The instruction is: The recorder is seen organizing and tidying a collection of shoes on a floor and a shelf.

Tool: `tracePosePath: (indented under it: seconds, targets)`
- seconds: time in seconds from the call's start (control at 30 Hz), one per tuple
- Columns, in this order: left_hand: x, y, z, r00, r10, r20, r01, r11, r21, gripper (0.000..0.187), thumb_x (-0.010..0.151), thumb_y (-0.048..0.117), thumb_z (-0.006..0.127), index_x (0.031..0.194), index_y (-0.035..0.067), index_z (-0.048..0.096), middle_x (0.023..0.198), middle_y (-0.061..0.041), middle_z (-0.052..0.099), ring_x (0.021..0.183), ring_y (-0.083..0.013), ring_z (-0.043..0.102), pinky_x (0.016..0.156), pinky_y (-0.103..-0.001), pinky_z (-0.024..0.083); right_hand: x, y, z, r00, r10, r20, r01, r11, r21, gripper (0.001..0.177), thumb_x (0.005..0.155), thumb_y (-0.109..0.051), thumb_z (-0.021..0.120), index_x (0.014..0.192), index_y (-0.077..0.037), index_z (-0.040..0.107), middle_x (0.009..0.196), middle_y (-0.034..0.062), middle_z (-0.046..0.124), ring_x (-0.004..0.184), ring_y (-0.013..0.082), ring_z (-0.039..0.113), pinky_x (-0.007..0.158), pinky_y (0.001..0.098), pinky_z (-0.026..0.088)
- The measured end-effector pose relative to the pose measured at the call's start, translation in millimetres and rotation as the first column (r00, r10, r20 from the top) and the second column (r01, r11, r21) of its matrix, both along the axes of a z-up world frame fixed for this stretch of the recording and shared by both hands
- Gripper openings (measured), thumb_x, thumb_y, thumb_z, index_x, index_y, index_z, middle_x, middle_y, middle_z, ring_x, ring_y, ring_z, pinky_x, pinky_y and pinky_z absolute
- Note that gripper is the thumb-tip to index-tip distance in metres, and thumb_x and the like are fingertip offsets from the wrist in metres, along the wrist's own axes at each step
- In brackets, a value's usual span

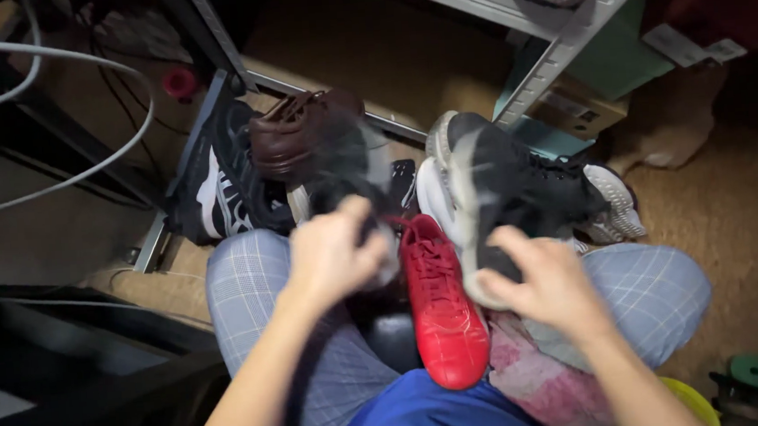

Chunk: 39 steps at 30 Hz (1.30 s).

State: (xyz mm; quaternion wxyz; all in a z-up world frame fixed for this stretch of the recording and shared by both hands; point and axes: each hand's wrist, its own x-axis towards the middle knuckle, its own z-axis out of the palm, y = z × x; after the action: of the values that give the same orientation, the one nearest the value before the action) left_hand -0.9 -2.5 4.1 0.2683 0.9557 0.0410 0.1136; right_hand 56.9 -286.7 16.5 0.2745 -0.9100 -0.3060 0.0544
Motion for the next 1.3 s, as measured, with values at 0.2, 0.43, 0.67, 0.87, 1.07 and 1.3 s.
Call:
tracePosePath:
  seconds: [0.2,0.43,0.67,0.87,1.07,1.3]
  targets:
    - [8.8,-29.6,9.5,0.971,-0.233,0.057,0.234,0.972,-0.008,0.033,0.067,0.029,0.069,0.095,0.012,0.068,0.080,-0.021,0.071,0.068,-0.0431,0.069,0.058,-0.055,0.054,-13.4,22.7,6.9,0.979,0.013,0.202,0.005,0.996,-0.089,0.028,0.080,-0.035,0.075,0.092,-0.013,0.062,0.074,0.0158,0.069,0.073,0.0385,0.069,0.064,0.0522,0.052]
    - [0.9,-13.5,-8.1,0.995,-0.050,-0.088,0.047,0.998,-0.045,0.027,0.079,0.031,0.070,0.094,0.009,0.063,0.070,-0.022,0.068,0.068,-0.0423,0.068,0.062,-0.055,0.053,7.1,3.2,3.3,0.988,-0.050,0.145,0.052,0.999,-0.010,0.029,0.076,-0.033,0.076,0.091,-0.011,0.065,0.072,0.0162,0.067,0.068,0.0390,0.067,0.057,0.0521,0.050]
    - [5.2,-36.3,-5.7,0.966,-0.184,0.181,0.197,0.979,-0.059,0.024,0.082,0.024,0.070,0.082,0.006,0.054,0.067,-0.021,0.065,0.065,-0.0419,0.067,0.058,-0.054,0.052,-6.3,21.6,-6.4,0.977,0.112,0.179,-0.111,0.994,-0.013,0.028,0.076,-0.032,0.074,0.087,-0.010,0.062,0.072,0.0138,0.067,0.072,0.0365,0.067,0.062,0.0512,0.052]
    - [5.0,-18.2,-15.2,0.994,0.026,0.103,-0.029,0.999,0.023,0.023,0.081,0.022,0.071,0.080,0.006,0.055,0.066,-0.020,0.066,0.063,-0.0406,0.067,0.056,-0.054,0.052,3.5,16.7,1.9,0.982,-0.023,0.186,0.032,0.998,-0.046,0.024,0.075,-0.028,0.075,0.086,-0.010,0.063,0.071,0.0147,0.067,0.069,0.0363,0.067,0.061,0.0506,0.051]
    - [1.0,-61.6,-34.6,0.921,-0.336,0.195,0.349,0.936,-0.035,0.018,0.082,0.015,0.068,0.082,0.005,0.053,0.068,-0.016,0.062,0.067,-0.0360,0.066,0.063,-0.047,0.052,-0.9,33.3,-22.4,0.959,0.190,0.212,-0.200,0.979,0.026,0.023,0.077,-0.023,0.074,0.088,-0.008,0.061,0.074,0.0141,0.067,0.073,0.0357,0.066,0.068,0.0484,0.051]
    - [-26.6,-87.9,-67.2,0.964,-0.257,0.072,0.243,0.957,0.157,0.015,0.085,0.017,0.065,0.087,0.007,0.055,0.071,-0.011,0.064,0.068,-0.0297,0.066,0.069,-0.042,0.049,-11.4,26.8,-48.1,0.956,0.273,0.108,-0.267,0.962,-0.066,0.030,0.078,-0.022,0.076,0.094,-0.005,0.057,0.083,0.0157,0.066,0.083,0.0368,0.065,0.078,0.0471,0.047]
